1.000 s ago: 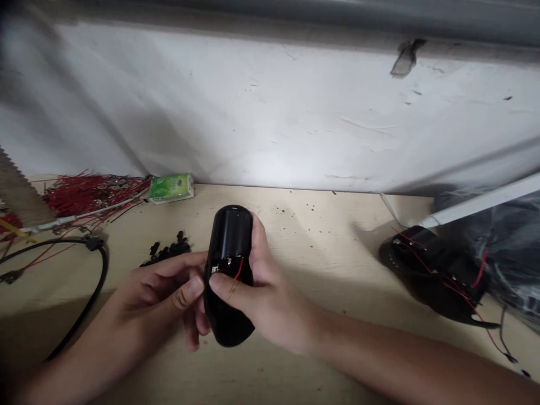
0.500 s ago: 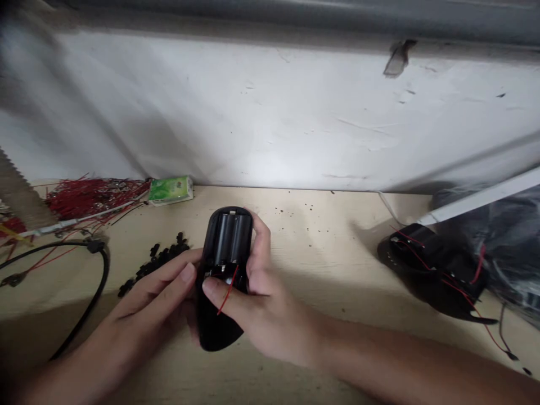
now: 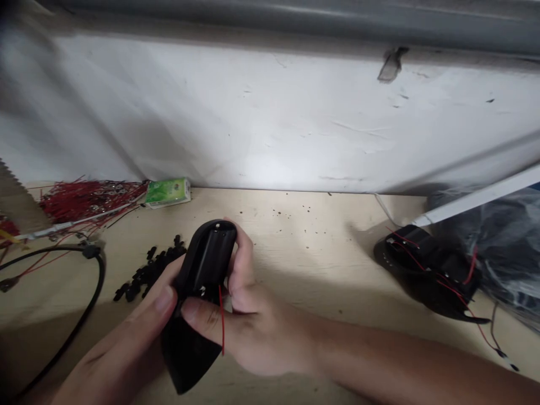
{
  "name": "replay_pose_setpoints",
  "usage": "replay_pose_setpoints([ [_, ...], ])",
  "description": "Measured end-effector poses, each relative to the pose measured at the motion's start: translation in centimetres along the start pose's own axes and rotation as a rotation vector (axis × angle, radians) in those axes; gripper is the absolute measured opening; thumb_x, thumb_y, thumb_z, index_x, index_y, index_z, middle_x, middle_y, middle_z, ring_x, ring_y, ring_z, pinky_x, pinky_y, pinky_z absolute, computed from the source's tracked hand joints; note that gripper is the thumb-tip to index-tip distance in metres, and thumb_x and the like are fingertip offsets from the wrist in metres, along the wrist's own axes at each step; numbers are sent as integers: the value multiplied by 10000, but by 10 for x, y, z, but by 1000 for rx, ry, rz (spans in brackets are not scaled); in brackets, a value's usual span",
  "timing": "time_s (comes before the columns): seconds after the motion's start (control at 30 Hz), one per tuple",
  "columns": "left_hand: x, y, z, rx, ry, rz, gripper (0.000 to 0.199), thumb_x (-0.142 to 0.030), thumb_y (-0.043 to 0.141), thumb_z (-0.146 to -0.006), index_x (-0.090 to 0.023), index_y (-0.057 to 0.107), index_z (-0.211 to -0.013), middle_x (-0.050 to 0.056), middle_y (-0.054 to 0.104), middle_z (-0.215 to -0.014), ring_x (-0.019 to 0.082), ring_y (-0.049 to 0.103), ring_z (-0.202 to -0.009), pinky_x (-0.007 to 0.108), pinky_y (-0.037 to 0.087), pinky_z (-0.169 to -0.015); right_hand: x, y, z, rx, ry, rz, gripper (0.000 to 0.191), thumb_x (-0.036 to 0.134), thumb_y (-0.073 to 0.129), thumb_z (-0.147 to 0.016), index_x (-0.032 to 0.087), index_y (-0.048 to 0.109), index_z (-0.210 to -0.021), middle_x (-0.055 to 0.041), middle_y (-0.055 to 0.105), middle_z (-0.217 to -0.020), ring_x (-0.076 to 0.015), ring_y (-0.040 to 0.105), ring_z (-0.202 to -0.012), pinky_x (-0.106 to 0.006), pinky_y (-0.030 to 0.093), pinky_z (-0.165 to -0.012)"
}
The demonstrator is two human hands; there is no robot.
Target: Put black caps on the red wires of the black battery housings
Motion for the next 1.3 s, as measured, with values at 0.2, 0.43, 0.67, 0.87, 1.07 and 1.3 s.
replay_pose_setpoints([
  [0.2, 5, 4, 8, -8, 48, -31, 723, -556, 788, -909, -467, 537, -1580, 62, 660, -1549, 412, 588, -1459, 496, 621, -1093, 1, 0, -1, 15, -38, -50, 842, 287, 672, -1062, 365, 59, -1634, -95, 441, -1616, -210, 437, -1539, -485, 350, -1314],
  [0.43, -7, 12, -5, 43, -97, 319, 553, -551, 506, -1089, -383, 502, -1616, 73, 639, -1559, 334, 544, -1499, 500, 532, -1188, -4, 1, -4, -15, -66, -182, 789, 244, 719, -1014, 340, 183, -1586, -83, 554, -1511, -218, 549, -1439, -475, 429, -1257],
  [0.67, -22, 20, -19, 98, -119, 518, 475, -583, 613, -1046, -310, 714, -1421, 19, 718, -1459, 316, 513, -1520, 460, 366, -1325, -13, 1, -9, -51, -115, -280, 887, 159, 772, -921, 341, 212, -1584, -93, 620, -1429, -271, 617, -1350, -546, 468, -1179],
  [0.87, -13, 14, -14, 85, -128, 457, 516, -573, 522, -1092, -385, 579, -1569, -28, 647, -1559, 291, 373, -1625, 441, 337, -1349, -19, -1, -9, -91, -122, -305, 795, 272, 775, -974, 362, 255, -1569, -62, 668, -1386, -216, 634, -1325, -483, 444, -1224],
  [1.07, -12, 13, -9, 32, -110, 344, 597, -593, 503, -1086, -373, 481, -1641, 12, 580, -1638, 309, 344, -1644, 483, 256, -1391, -24, -1, -10, -95, -138, -275, 685, 294, 726, -1033, 396, 282, -1544, -28, 665, -1285, -168, 649, -1135, -398, 530, -1028],
  [1.3, -19, 18, -4, -54, -127, 158, 658, -656, 517, -1052, -334, 515, -1626, 49, 586, -1636, 335, 306, -1664, 546, 182, -1405, -18, 0, -7, -72, -163, -210, 578, 263, 664, -1067, 360, 298, -1504, -38, 623, -1275, -175, 635, -1137, -433, 493, -1046],
])
Point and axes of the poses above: each hand's wrist, its own z-axis away from the middle knuckle, its own y-axis out of the palm, x = y × z, the point moved 1 cm from there along -z, towards the middle knuckle
